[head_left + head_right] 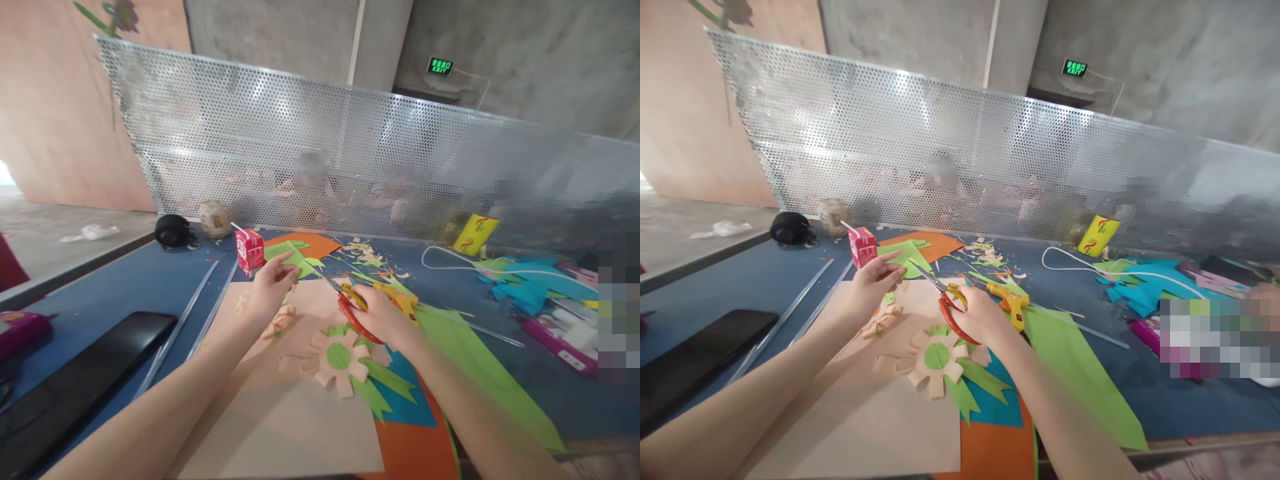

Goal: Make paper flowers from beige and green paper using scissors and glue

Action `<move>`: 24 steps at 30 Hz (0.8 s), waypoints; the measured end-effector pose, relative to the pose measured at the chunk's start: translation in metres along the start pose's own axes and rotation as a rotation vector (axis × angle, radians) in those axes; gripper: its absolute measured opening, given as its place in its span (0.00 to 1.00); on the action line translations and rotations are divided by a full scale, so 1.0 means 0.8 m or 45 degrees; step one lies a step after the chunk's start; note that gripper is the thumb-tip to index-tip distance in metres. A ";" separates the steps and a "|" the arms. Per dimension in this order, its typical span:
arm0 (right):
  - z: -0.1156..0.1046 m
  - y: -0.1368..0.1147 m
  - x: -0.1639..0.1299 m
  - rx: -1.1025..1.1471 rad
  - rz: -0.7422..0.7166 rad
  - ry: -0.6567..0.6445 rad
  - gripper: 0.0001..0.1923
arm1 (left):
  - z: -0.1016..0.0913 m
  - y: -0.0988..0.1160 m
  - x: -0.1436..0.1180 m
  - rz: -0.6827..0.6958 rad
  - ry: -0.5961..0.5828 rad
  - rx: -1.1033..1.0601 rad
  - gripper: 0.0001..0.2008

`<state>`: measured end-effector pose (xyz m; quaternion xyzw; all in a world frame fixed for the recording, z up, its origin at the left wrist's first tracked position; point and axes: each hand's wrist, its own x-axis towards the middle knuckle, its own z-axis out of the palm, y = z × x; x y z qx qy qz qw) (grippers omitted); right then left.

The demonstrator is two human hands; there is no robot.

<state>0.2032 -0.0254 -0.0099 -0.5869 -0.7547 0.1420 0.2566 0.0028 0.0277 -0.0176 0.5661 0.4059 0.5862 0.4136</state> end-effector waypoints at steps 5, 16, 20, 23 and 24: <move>-0.001 0.000 -0.001 0.013 0.016 -0.008 0.16 | -0.003 -0.004 0.002 0.007 0.004 0.037 0.27; -0.003 0.002 -0.002 0.031 0.023 0.000 0.16 | -0.001 -0.003 0.004 -0.012 0.031 0.007 0.26; -0.003 0.002 -0.002 -0.012 0.020 0.012 0.17 | -0.001 -0.005 0.005 -0.034 0.037 0.039 0.25; -0.003 0.002 -0.001 -0.056 0.033 0.016 0.16 | -0.001 -0.006 0.005 -0.037 0.021 0.020 0.26; -0.003 0.002 -0.001 -0.069 0.038 0.014 0.16 | -0.001 -0.006 0.004 -0.036 0.016 0.016 0.26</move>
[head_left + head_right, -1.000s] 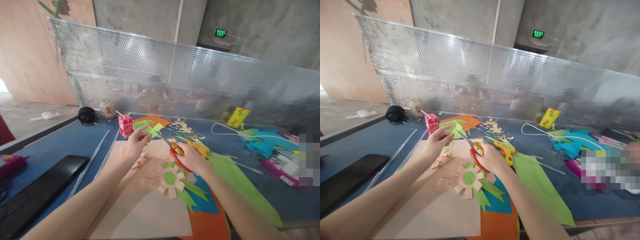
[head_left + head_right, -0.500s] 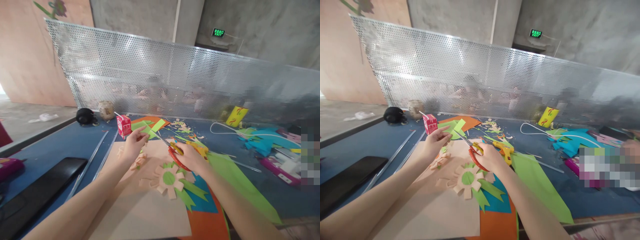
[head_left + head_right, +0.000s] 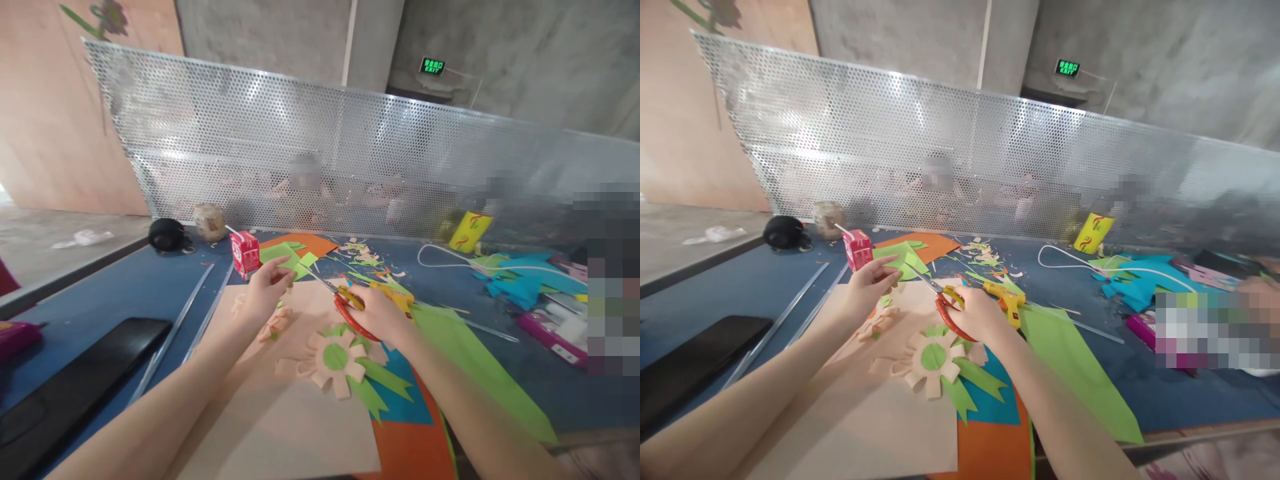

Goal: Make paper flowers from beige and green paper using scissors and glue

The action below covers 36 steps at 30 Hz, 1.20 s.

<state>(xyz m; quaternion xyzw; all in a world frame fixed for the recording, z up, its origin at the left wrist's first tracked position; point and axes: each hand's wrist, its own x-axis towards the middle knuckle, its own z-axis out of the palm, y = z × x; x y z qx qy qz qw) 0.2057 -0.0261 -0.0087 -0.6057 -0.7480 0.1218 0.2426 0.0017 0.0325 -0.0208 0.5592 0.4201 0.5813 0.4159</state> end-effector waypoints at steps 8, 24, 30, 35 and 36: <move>0.002 0.001 0.001 -0.054 0.013 0.020 0.16 | -0.001 0.000 -0.002 0.012 -0.074 0.035 0.23; 0.007 0.007 0.004 -0.202 0.120 -0.012 0.18 | -0.003 0.004 0.001 -0.088 0.081 0.019 0.20; 0.012 0.006 0.004 -0.267 0.216 -0.077 0.18 | -0.004 0.007 0.002 -0.062 0.152 0.015 0.16; 0.015 0.011 0.005 -0.175 0.188 -0.053 0.18 | -0.006 0.001 0.004 -0.040 0.082 -0.016 0.17; 0.016 0.012 0.006 -0.153 0.176 -0.037 0.17 | -0.005 0.000 0.003 -0.032 0.053 -0.020 0.19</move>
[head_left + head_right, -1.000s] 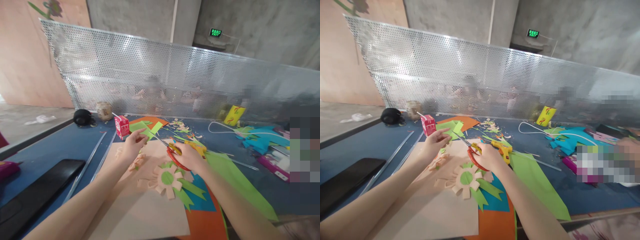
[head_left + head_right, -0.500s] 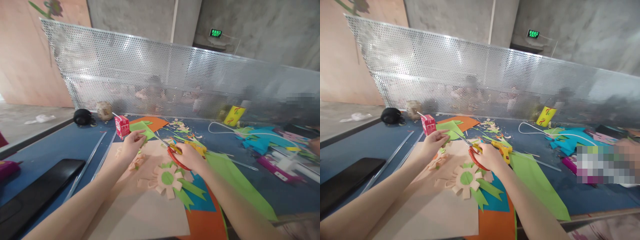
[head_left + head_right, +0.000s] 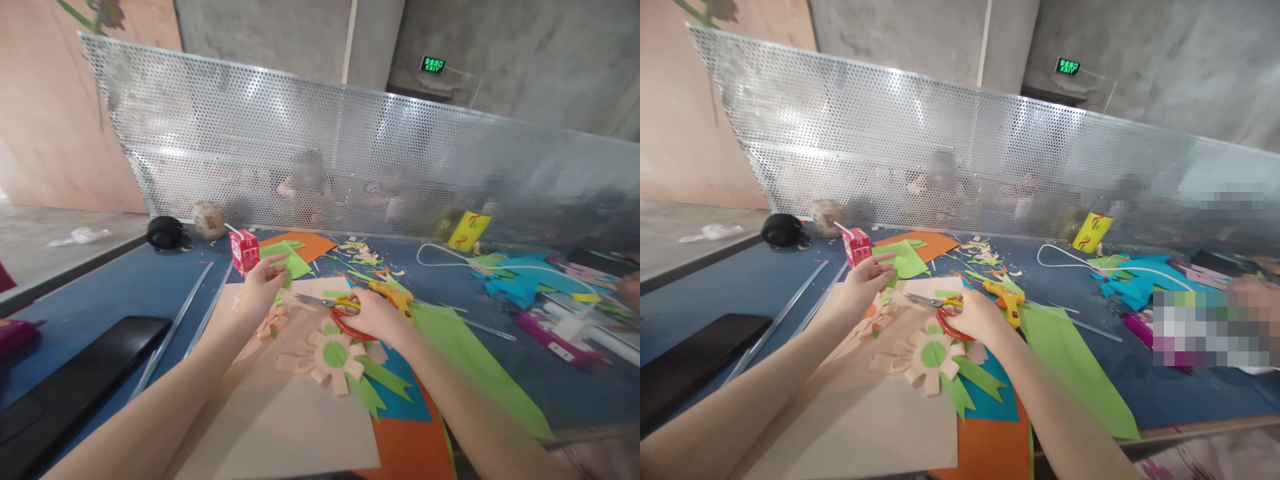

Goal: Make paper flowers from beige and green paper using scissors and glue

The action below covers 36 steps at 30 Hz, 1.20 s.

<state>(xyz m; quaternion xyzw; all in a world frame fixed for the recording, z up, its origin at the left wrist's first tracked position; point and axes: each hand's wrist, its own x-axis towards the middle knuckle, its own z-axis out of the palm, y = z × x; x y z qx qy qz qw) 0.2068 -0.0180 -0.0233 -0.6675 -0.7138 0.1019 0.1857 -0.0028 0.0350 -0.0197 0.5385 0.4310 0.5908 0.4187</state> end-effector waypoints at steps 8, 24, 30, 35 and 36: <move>0.002 0.009 0.012 0.079 -0.068 0.068 0.15 | 0.004 0.003 -0.007 0.203 -0.171 0.021 0.23; -0.007 0.005 0.013 0.073 -0.680 0.213 0.08 | 0.009 0.016 -0.015 -0.009 -0.230 0.292 0.27; -0.018 -0.008 -0.005 0.084 -0.746 -0.246 0.18 | 0.009 0.003 -0.013 0.111 -0.282 0.413 0.19; -0.012 -0.010 -0.006 0.147 -0.583 -0.512 0.23 | 0.014 0.003 -0.018 0.148 -0.332 0.530 0.15; -0.011 -0.008 -0.005 0.170 -0.579 -0.519 0.23 | 0.014 0.003 -0.019 0.146 -0.348 0.548 0.15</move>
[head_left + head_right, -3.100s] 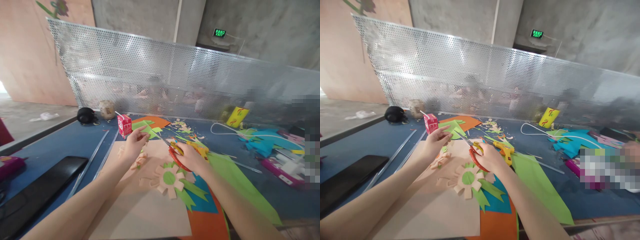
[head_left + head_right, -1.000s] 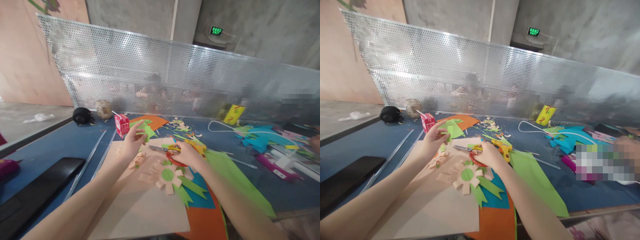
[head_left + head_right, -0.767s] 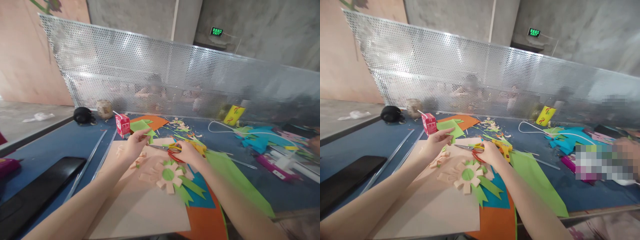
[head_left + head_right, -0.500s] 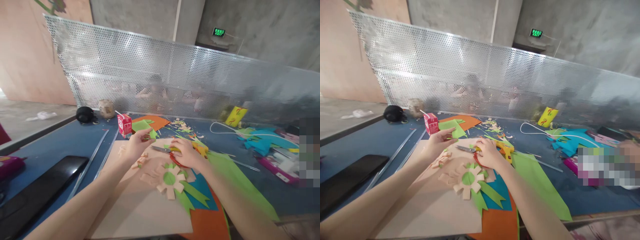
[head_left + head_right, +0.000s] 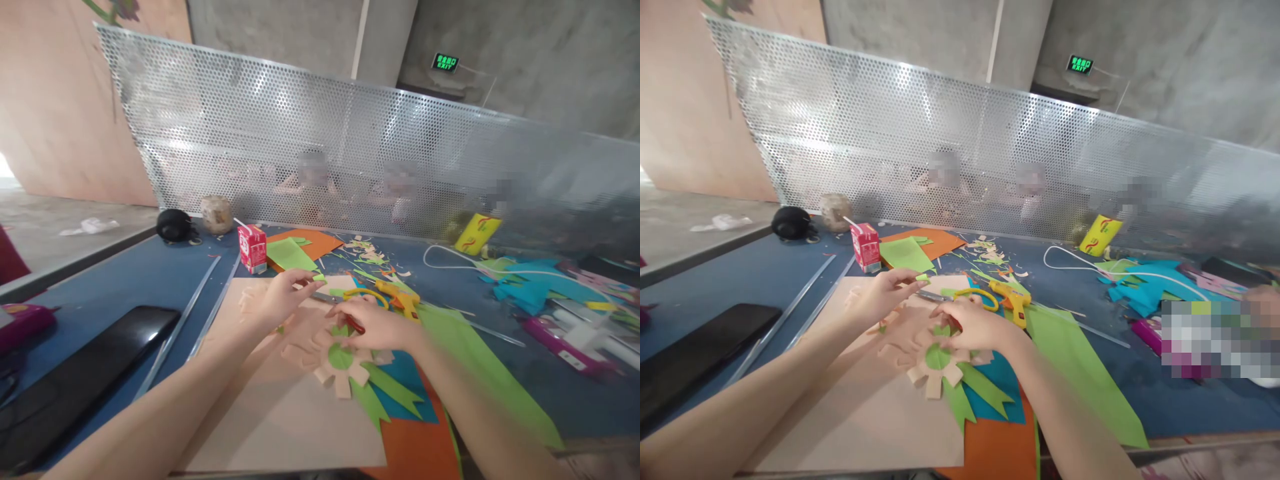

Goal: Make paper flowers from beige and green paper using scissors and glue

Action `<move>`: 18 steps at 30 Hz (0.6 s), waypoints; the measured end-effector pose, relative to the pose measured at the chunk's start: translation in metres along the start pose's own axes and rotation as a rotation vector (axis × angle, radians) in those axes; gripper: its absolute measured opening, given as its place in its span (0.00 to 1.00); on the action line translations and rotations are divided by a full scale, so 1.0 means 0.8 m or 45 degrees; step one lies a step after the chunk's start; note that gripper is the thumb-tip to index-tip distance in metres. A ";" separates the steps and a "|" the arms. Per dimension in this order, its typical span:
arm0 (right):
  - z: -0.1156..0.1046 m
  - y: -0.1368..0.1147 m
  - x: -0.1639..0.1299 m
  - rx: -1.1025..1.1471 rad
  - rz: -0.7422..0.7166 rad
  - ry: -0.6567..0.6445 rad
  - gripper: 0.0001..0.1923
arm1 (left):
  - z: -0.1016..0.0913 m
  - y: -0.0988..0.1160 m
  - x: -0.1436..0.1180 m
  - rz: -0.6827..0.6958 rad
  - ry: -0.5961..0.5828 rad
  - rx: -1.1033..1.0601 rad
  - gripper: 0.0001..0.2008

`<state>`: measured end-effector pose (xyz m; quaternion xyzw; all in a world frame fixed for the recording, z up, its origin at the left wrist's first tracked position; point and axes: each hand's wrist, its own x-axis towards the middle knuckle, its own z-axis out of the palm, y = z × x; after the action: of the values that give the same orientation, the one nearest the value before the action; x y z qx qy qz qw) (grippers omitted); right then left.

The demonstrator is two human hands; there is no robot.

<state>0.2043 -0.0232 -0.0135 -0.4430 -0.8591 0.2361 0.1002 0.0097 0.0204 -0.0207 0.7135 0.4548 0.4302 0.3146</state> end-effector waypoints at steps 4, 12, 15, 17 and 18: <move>0.000 0.008 0.003 0.259 -0.045 0.037 0.20 | 0.000 0.000 -0.001 -0.010 -0.042 0.012 0.14; -0.011 0.015 0.002 0.744 0.088 0.199 0.14 | -0.002 -0.005 0.003 -0.113 -0.021 -0.109 0.19; -0.012 0.021 0.001 0.762 0.096 0.145 0.19 | -0.003 0.002 0.001 -0.121 -0.029 -0.125 0.18; -0.010 0.023 0.000 0.713 0.086 0.065 0.22 | -0.004 0.005 0.000 -0.121 -0.044 -0.116 0.17; -0.009 0.023 0.000 0.666 0.068 0.026 0.22 | -0.003 0.006 -0.001 -0.121 -0.052 -0.109 0.17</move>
<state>0.2197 -0.0117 -0.0165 -0.4269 -0.7559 0.4482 0.2136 0.0088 0.0183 -0.0160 0.6856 0.4627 0.4193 0.3742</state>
